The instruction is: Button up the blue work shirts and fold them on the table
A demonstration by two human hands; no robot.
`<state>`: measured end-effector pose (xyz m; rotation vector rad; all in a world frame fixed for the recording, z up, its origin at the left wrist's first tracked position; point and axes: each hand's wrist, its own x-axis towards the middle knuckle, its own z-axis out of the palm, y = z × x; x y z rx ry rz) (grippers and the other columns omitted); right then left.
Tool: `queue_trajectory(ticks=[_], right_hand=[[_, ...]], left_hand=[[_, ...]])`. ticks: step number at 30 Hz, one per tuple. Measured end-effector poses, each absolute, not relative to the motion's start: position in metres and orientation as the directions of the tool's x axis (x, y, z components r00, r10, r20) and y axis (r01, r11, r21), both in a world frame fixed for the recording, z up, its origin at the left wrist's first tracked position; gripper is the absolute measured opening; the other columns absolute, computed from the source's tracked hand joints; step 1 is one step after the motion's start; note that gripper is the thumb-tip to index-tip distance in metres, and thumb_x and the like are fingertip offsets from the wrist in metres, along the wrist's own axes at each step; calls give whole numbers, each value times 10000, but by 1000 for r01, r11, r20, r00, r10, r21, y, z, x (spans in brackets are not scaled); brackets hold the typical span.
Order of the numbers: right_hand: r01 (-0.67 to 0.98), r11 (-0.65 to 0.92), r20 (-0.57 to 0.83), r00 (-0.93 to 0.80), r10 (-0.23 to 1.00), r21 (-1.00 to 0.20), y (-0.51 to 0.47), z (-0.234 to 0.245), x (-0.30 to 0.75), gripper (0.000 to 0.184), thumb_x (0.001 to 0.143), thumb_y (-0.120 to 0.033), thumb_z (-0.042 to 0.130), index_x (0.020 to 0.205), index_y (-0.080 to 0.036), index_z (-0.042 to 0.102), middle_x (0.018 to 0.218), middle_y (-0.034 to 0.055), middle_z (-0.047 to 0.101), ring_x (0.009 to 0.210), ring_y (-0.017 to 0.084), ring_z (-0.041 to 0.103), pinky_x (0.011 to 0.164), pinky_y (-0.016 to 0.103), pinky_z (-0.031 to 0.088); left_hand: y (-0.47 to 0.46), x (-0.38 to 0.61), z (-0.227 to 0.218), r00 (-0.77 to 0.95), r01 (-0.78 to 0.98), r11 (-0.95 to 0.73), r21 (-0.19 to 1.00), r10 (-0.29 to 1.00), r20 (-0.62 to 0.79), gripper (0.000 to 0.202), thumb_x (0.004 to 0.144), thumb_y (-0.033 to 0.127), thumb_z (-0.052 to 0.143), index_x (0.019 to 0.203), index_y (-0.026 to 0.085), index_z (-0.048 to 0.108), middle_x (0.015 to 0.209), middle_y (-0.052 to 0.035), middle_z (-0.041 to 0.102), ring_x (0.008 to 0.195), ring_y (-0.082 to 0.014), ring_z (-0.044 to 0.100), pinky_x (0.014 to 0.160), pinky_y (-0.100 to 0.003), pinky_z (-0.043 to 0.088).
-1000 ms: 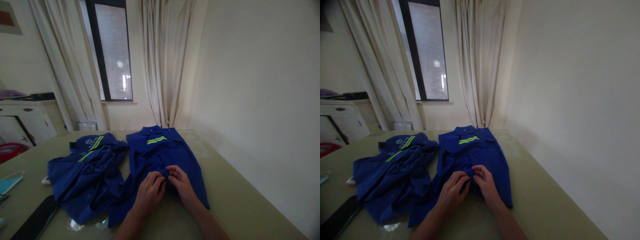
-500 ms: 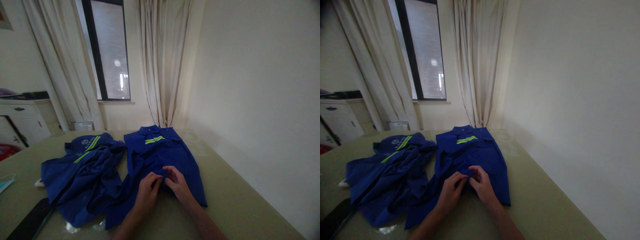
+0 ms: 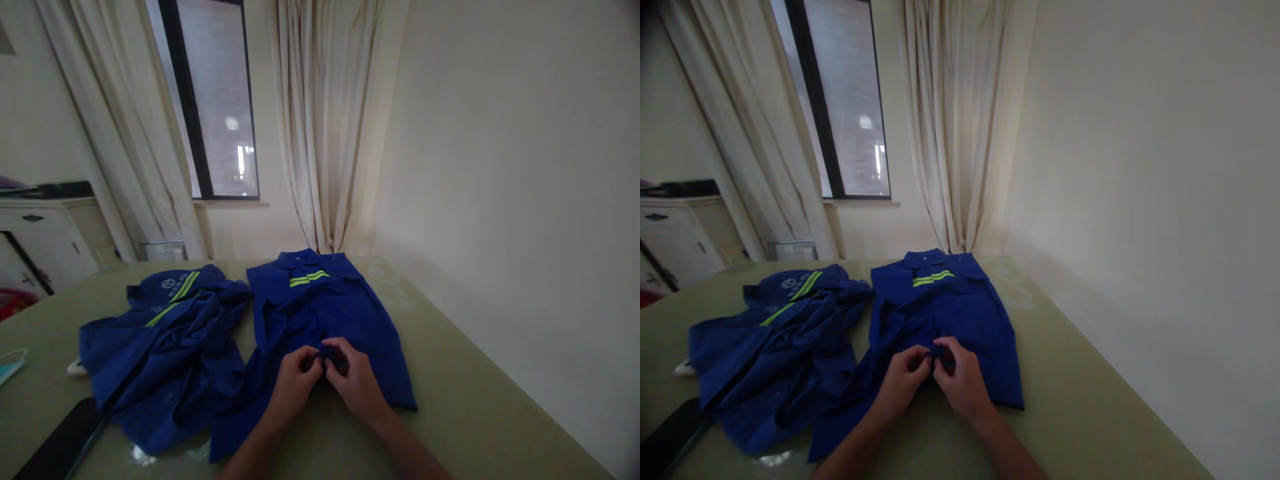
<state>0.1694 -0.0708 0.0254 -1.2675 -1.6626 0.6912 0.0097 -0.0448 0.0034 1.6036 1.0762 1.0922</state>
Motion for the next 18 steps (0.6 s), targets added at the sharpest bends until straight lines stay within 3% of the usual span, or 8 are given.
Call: queue_trajectory(ticks=[6, 14, 18], right_hand=[[402, 318, 340, -18, 940, -859, -73, 25, 165, 374, 843, -240, 637, 1214, -243, 595, 916, 32, 752, 801, 201, 732, 695, 280, 571], [398, 201, 280, 151, 948, -895, -69, 17, 167, 221, 825, -343, 691, 986, -213, 615, 861, 73, 767, 738, 230, 748, 683, 308, 585], [467, 227, 276, 37, 961, -855, -68, 17, 170, 157, 903, -337, 592, 875, -201, 666, 782, 46, 739, 696, 200, 709, 641, 268, 513]], left_hand=[[-42, 7, 3, 275, 144, -231, 962, 944, 185, 258, 878, 388, 588, 791, 159, 672, 673, 26, 600, 631, -130, 516, 604, -229, 377], [-44, 8, 1, 236, 128, -254, 959, 947, 219, 257, 874, 411, 646, 872, 162, 709, 762, -5, 682, 696, -153, 588, 641, -238, 430], [-45, 8, 2, 232, 184, -278, 943, 944, 233, 269, 876, 427, 647, 875, 170, 728, 739, -9, 681, 660, -151, 573, 609, -242, 413]])
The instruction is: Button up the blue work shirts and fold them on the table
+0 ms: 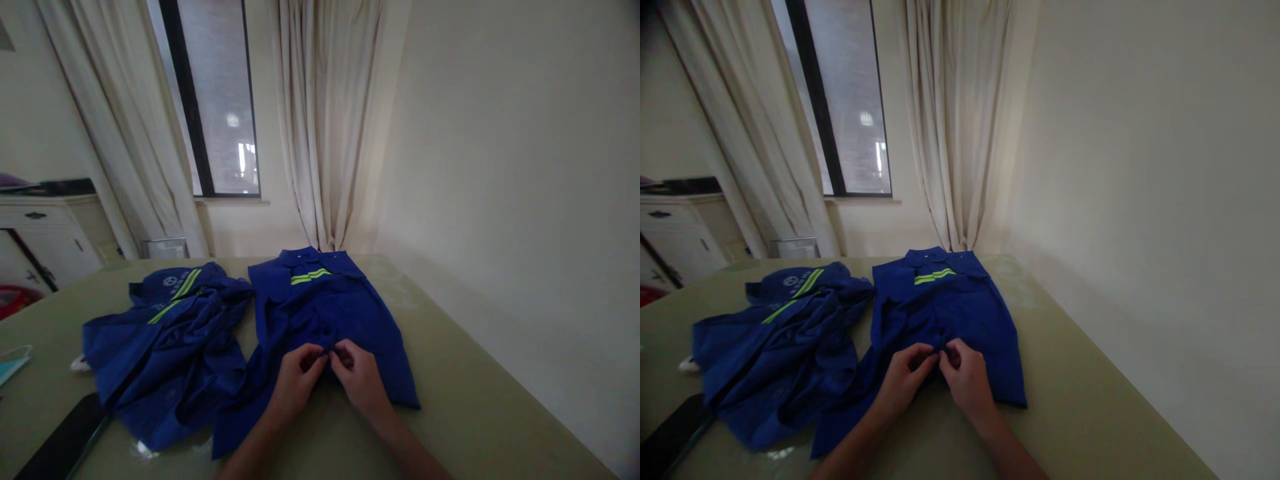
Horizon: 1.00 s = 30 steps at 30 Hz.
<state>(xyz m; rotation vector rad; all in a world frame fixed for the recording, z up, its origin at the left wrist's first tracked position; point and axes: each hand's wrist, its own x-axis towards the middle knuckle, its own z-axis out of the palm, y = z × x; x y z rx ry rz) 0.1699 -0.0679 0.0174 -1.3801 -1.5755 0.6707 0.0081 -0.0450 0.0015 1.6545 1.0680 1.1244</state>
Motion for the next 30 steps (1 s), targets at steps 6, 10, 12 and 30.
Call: queue_trajectory(ticks=[6, 10, 12, 30], right_hand=[[655, 308, 310, -118, 943, -690, -69, 17, 173, 136, 879, -162, 527, 834, -203, 648, 755, 11, 676, 696, 166, 629, 643, 244, 399], [712, 351, 307, -198, 931, -608, -68, 16, 175, 152, 832, -101, 522, 859, -203, 632, 816, 16, 662, 762, 173, 622, 693, 252, 387], [720, 356, 289, -220, 931, -596, -67, 17, 176, 151, 837, -102, 517, 856, -204, 627, 828, 18, 661, 773, 175, 620, 700, 254, 385], [528, 470, 274, -408, 871, -707, -74, 25, 189, 110, 811, -174, 561, 819, -215, 663, 745, -16, 620, 683, 144, 543, 658, 231, 385]], left_hand=[[-51, 8, 4, 260, 307, -328, 893, 932, 253, 142, 855, 289, 611, 870, 186, 707, 747, -5, 679, 670, -153, 586, 628, -246, 427], [-55, 9, 6, 250, 418, -355, 836, 930, 270, 93, 790, 178, 594, 839, 198, 671, 737, 13, 668, 651, -144, 583, 618, -244, 404], [-56, 10, 5, 238, 423, -358, 833, 930, 279, 100, 804, 181, 579, 846, 205, 667, 743, 15, 670, 660, -147, 591, 625, -246, 408], [-25, -19, 3, 8, 131, -188, 973, 982, 189, 375, 817, 552, 681, 865, 185, 624, 733, 30, 590, 700, -151, 551, 665, -248, 422]])
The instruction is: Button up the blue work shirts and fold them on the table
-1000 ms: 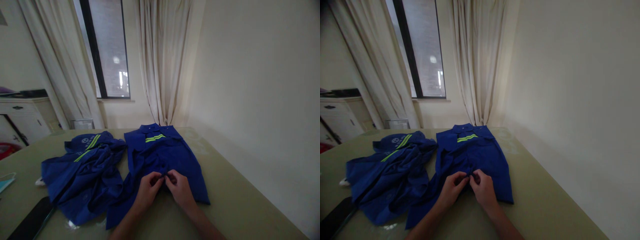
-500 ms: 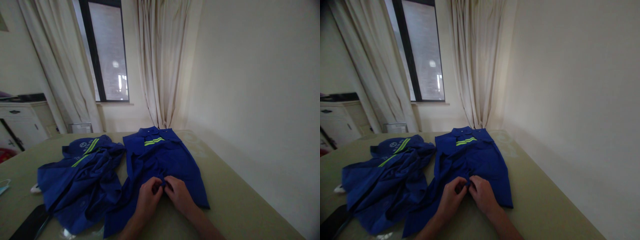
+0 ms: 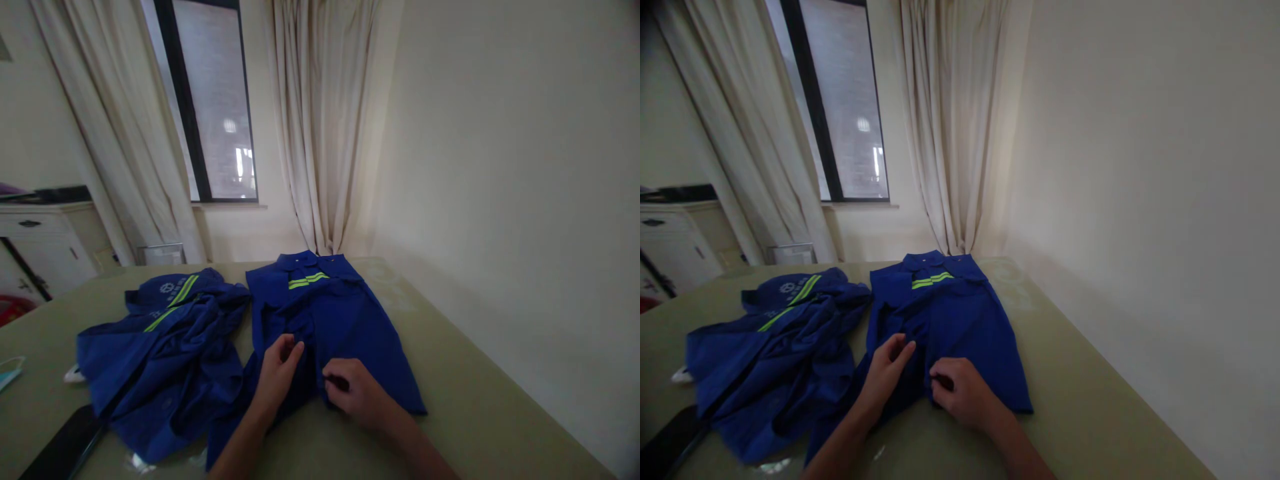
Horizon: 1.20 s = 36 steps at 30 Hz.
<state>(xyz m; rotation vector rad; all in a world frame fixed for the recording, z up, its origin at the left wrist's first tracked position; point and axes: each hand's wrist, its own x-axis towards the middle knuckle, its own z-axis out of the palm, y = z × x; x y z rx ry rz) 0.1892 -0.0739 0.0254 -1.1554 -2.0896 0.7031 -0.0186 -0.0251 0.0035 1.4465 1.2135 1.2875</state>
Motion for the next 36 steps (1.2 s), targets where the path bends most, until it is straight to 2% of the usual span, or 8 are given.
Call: queue_trajectory(ticks=[5, 9, 12, 15, 19, 23, 27, 36], right_hand=[[438, 307, 244, -195, 950, -845, -65, 39, 228, 222, 836, -356, 562, 678, -210, 615, 690, 1, 590, 719, 184, 563, 682, 266, 429], [391, 289, 295, -44, 954, -874, -58, 45, 226, 423, 948, -511, 479, 662, -210, 560, 626, -14, 524, 630, 157, 513, 615, 262, 396], [471, 272, 280, -55, 958, -839, -61, 39, 205, 270, 895, -472, 626, 826, -215, 583, 740, -20, 592, 672, 145, 535, 624, 244, 402], [666, 219, 202, -104, 974, -713, -66, 28, 189, 233, 755, -258, 738, 925, -229, 581, 871, -7, 640, 719, 146, 568, 661, 243, 412], [789, 188, 178, -101, 979, -585, -67, 20, 188, 251, 711, -80, 600, 903, -239, 569, 805, -15, 636, 720, 157, 594, 659, 248, 389], [715, 224, 242, -78, 967, -662, -62, 15, 193, 254, 707, -59, 521, 887, -235, 556, 757, -24, 632, 695, 154, 608, 656, 249, 395], [478, 262, 272, -50, 961, -838, -50, 5, 198, 124, 741, -144, 514, 829, -232, 517, 696, -36, 588, 645, 145, 585, 597, 232, 405], [451, 289, 324, 1, 946, -844, -53, 18, 198, 194, 825, -203, 476, 809, -202, 669, 757, 23, 675, 705, 180, 614, 663, 280, 462]], left_hand=[[-43, -44, 28, 557, 188, -52, 981, 828, -62, 306, 750, 418, 773, 900, 178, 656, 751, 49, 594, 687, -112, 526, 642, -210, 404], [-70, -22, 36, 710, 440, -206, 874, 675, -199, 179, 678, 285, 785, 825, 201, 728, 687, 50, 649, 622, -119, 563, 571, -210, 385], [-81, 1, 31, 714, 534, -349, 770, 675, -189, 92, 706, 306, 760, 723, 219, 734, 627, 42, 675, 578, -136, 601, 567, -228, 393], [-79, 9, 23, 667, 502, -339, 796, 737, -107, 305, 926, 368, 522, 748, 218, 718, 627, 21, 685, 527, -137, 610, 559, -239, 417], [-70, 4, 15, 474, 611, -443, 656, 869, 146, 209, 939, 269, 511, 904, 243, 716, 894, -20, 727, 841, -204, 675, 748, -294, 497], [-65, 8, 7, 448, 692, -547, 471, 837, 314, 349, 899, 135, 528, 1187, 268, 674, 1207, -48, 678, 1110, -247, 617, 981, -383, 489], [-61, 16, -1, 421, 681, -553, 480, 832, 362, 466, 953, 171, 486, 1412, 244, 527, 1370, -65, 615, 1229, -234, 585, 1067, -385, 469], [-51, 17, -2, 421, 748, -523, 409, 850, 318, 468, 899, 98, 512, 1311, 312, 573, 1448, -26, 553, 1221, -244, 593, 971, -364, 524]])
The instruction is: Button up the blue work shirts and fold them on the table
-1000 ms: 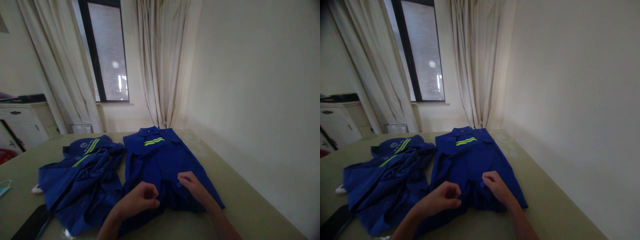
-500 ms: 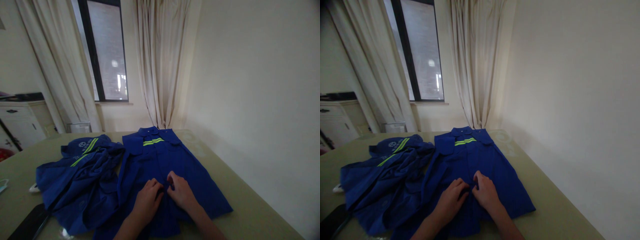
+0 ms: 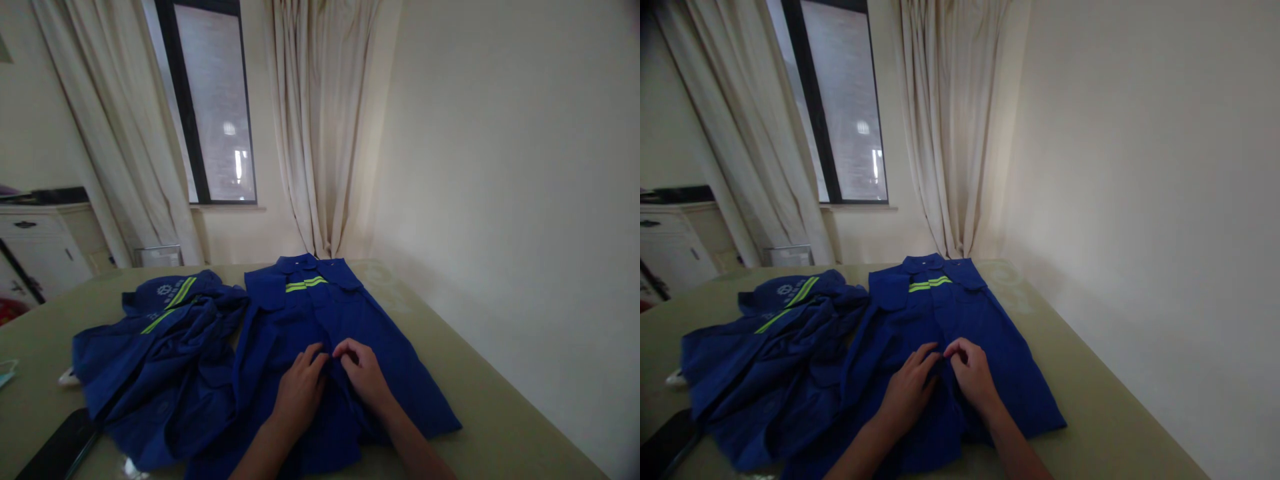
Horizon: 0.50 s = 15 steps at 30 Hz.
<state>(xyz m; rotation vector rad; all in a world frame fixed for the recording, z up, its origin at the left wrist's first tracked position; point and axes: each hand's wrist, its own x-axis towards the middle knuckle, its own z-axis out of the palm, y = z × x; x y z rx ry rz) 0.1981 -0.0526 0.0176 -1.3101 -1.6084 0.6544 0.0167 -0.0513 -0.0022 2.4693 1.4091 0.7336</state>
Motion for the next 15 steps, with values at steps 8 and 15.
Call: queue_trajectory(ticks=[8, 15], right_hand=[[573, 293, 361, 6, 932, -766, -54, 21, 197, 302, 865, -176, 436, 836, -209, 735, 858, 54, 724, 830, 201, 669, 791, 316, 497], [827, 213, 203, -123, 971, -521, -70, 22, 190, 208, 745, -208, 711, 950, -242, 691, 990, 34, 686, 919, 219, 668, 803, 294, 466]], left_hand=[[-51, 20, 6, 407, 789, -493, 366, 866, 290, 218, 1014, 172, 424, 1004, 257, 625, 1016, -7, 666, 893, -158, 673, 705, -230, 466], [-51, 19, -2, 394, 787, -493, 370, 864, 314, 244, 1005, 126, 395, 965, 246, 604, 892, 1, 674, 851, -175, 650, 709, -260, 438]])
